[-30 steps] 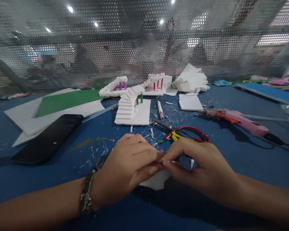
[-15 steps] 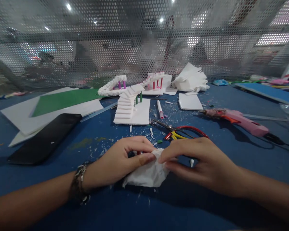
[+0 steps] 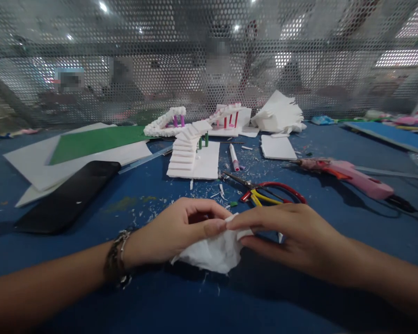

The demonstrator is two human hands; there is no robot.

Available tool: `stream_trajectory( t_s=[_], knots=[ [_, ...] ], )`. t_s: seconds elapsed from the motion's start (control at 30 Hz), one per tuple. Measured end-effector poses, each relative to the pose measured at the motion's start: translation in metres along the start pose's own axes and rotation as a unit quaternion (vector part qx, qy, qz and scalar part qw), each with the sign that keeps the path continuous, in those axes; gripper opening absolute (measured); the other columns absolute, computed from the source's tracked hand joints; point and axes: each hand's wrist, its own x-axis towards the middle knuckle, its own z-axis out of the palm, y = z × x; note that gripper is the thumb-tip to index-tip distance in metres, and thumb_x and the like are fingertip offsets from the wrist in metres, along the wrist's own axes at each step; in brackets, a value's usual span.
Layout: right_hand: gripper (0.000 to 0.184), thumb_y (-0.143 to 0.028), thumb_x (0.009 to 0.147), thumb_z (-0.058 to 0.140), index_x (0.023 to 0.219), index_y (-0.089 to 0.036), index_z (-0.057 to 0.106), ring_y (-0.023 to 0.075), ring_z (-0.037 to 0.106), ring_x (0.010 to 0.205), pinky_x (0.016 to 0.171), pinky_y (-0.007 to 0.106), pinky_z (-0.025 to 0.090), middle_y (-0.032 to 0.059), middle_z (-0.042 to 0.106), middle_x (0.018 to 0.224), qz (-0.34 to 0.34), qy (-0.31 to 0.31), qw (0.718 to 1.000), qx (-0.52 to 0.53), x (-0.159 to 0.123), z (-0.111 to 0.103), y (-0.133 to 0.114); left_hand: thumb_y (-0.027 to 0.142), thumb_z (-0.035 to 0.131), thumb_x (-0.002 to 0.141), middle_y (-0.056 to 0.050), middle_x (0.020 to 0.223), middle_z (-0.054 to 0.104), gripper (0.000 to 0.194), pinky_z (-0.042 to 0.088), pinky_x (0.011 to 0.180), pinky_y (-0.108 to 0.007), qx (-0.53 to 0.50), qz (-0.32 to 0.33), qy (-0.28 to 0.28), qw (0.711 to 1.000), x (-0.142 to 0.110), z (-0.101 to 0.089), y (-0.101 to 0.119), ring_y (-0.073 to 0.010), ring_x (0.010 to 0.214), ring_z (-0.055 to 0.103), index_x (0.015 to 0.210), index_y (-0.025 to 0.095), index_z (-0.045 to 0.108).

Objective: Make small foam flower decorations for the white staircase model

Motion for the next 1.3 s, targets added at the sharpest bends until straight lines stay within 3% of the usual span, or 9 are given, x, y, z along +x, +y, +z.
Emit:
stream_trajectory(
  t_s=[0.2, 0.37, 0.6, 0.8, 0.93, 1.1, 1.2, 1.3],
  knots=[
    [0.01, -0.014, 0.08, 0.049, 0.083, -0.019, 0.057, 0.0071, 0.06, 0.064, 0.058, 0.013, 0.044, -0.0018, 0.067, 0.073, -0.016, 0.053, 0.997, -0.047, -0.001, 0.004, -0.001, 0.025, 0.054, 0.074, 0.001, 0.075, 0.059, 0.012, 0.041, 0.058, -0.018, -0.001, -0.002, 0.006, 1.0, 0.002, 0.0, -0.002, -0.0095, 0.065, 0.052, 0.08, 0.017, 0.06],
    [0.011, -0.01, 0.078, 0.05, 0.079, -0.018, 0.058, 0.0056, 0.06, 0.068, 0.064, 0.012, 0.043, -0.0027, 0.067, 0.075, -0.016, 0.065, 0.998, -0.023, 0.002, 0.004, -0.002, 0.022, 0.053, 0.074, 0.003, 0.07, 0.056, 0.009, 0.038, 0.054, -0.016, 0.01, 0.006, 0.014, 1.0, 0.001, 0.003, -0.002, -0.0078, 0.06, 0.048, 0.079, 0.016, 0.059],
    [0.004, -0.013, 0.074, 0.054, 0.072, -0.016, 0.053, 0.0051, 0.054, 0.055, 0.052, 0.013, 0.042, -0.0031, 0.06, 0.063, 0.066, 0.084, 0.993, 0.042, 0.003, 0.006, -0.004, 0.02, 0.052, 0.074, 0.002, 0.07, 0.056, 0.009, 0.037, 0.057, -0.018, 0.048, 0.048, 0.025, 0.997, 0.001, 0.007, -0.002, -0.0092, 0.063, 0.048, 0.074, 0.015, 0.059],
    [0.011, -0.015, 0.074, 0.055, 0.085, -0.015, 0.054, 0.0058, 0.054, 0.056, 0.051, 0.014, 0.042, -0.0026, 0.059, 0.064, 0.083, 0.082, 0.991, 0.061, 0.002, 0.009, -0.003, 0.021, 0.051, 0.074, 0.002, 0.069, 0.054, 0.011, 0.036, 0.057, -0.019, 0.107, 0.085, 0.034, 0.99, 0.002, 0.008, -0.004, -0.0099, 0.063, 0.048, 0.07, 0.015, 0.06],
    [0.01, -0.018, 0.075, 0.055, 0.083, -0.015, 0.059, 0.0057, 0.054, 0.053, 0.051, 0.013, 0.041, -0.0019, 0.061, 0.062, 0.064, 0.068, 0.994, 0.054, 0.001, 0.009, -0.002, 0.021, 0.049, 0.075, 0.002, 0.068, 0.053, 0.015, 0.037, 0.058, -0.018, 0.09, 0.068, 0.01, 0.994, 0.001, 0.007, -0.001, -0.0099, 0.064, 0.048, 0.068, 0.014, 0.06],
    [0.005, -0.017, 0.074, 0.057, 0.077, -0.014, 0.058, 0.0056, 0.055, 0.053, 0.05, 0.013, 0.041, -0.0021, 0.061, 0.061, 0.094, 0.076, 0.991, 0.053, 0.001, 0.009, -0.002, 0.022, 0.048, 0.077, 0.003, 0.065, 0.054, 0.014, 0.035, 0.051, -0.016, 0.076, 0.042, 0.018, 0.996, 0.001, 0.008, -0.003, -0.0079, 0.058, 0.045, 0.074, 0.014, 0.059],
    [0.003, -0.017, 0.074, 0.056, 0.074, -0.015, 0.056, 0.0059, 0.055, 0.053, 0.049, 0.013, 0.041, -0.0022, 0.061, 0.062, 0.106, 0.077, 0.99, 0.05, 0.003, 0.01, -0.001, 0.024, 0.048, 0.078, 0.004, 0.067, 0.056, 0.014, 0.035, 0.052, -0.017, 0.129, 0.063, 0.043, 0.989, 0.001, 0.01, -0.005, -0.0083, 0.058, 0.047, 0.08, 0.016, 0.059],
    [0.003, -0.018, 0.075, 0.054, 0.074, -0.016, 0.055, 0.0066, 0.056, 0.054, 0.049, 0.014, 0.042, -0.002, 0.061, 0.062, 0.108, 0.081, 0.99, 0.043, 0.004, 0.011, -0.002, 0.023, 0.049, 0.079, 0.002, 0.071, 0.058, 0.011, 0.037, 0.059, -0.019, 0.238, 0.134, 0.076, 0.959, 0.0, 0.011, -0.004, -0.0102, 0.065, 0.05, 0.08, 0.016, 0.059]
  ],
)
